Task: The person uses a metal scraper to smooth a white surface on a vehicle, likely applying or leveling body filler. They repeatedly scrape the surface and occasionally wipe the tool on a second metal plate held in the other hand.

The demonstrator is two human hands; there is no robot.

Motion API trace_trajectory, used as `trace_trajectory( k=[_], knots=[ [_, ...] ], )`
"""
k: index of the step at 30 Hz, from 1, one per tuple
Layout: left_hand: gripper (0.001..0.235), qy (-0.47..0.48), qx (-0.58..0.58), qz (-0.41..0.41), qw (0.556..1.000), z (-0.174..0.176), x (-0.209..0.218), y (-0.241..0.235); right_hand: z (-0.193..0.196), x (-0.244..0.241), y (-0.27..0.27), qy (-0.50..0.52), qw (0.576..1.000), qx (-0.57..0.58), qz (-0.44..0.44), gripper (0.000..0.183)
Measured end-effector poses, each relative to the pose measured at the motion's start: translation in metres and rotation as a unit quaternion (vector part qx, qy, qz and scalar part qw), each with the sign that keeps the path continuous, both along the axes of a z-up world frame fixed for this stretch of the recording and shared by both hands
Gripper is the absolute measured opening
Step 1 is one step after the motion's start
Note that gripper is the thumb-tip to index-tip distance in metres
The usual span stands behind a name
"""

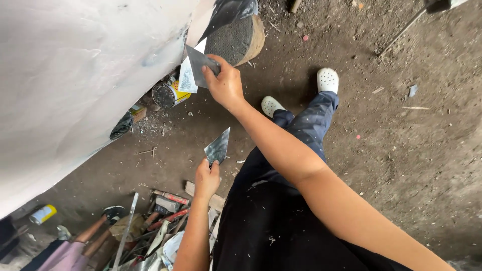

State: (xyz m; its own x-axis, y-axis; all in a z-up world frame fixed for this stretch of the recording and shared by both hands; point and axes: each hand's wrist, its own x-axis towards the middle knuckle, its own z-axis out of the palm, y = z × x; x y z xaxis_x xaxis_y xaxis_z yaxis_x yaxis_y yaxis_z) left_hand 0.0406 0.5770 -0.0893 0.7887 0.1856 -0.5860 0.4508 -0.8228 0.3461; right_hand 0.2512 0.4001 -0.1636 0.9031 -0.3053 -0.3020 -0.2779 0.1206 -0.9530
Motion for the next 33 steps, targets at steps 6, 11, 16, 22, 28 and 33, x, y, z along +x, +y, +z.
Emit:
trace_trajectory(
  k=[6, 11, 16, 22, 28, 33],
  knots=[
    [0.023, -0.015, -0.031, -0.018, 0.999, 0.007, 0.006, -0.003, -0.006, -0.005, 0.016, -0.01, 1.0, 0.006, -0.023, 0.03],
    [0.022, -0.006, -0.036, -0.006, 0.999, -0.006, -0.01, 0.018, -0.001, -0.005, 0.021, 0.023, 0.999, 0.015, -0.035, 0.03],
    [0.023, 0.0, -0.024, -0.013, 1.0, -0.006, -0.012, 0.024, -0.003, -0.004, 0.031, 0.017, 0.998, 0.017, -0.053, 0.03],
    [0.024, -0.009, -0.021, -0.024, 0.999, -0.004, -0.01, 0.026, -0.014, -0.009, 0.052, -0.024, 0.997, -0.011, -0.077, 0.028],
    [0.021, 0.004, -0.001, -0.035, 0.999, -0.013, -0.02, 0.04, -0.044, -0.048, 0.088, 0.027, 0.984, -0.059, 0.165, 0.023],
    [0.021, -0.008, 0.012, -0.054, 0.998, -0.009, -0.014, 0.04, -0.032, -0.068, 0.069, 0.025, 0.975, -0.049, 0.216, 0.028]
  ],
)
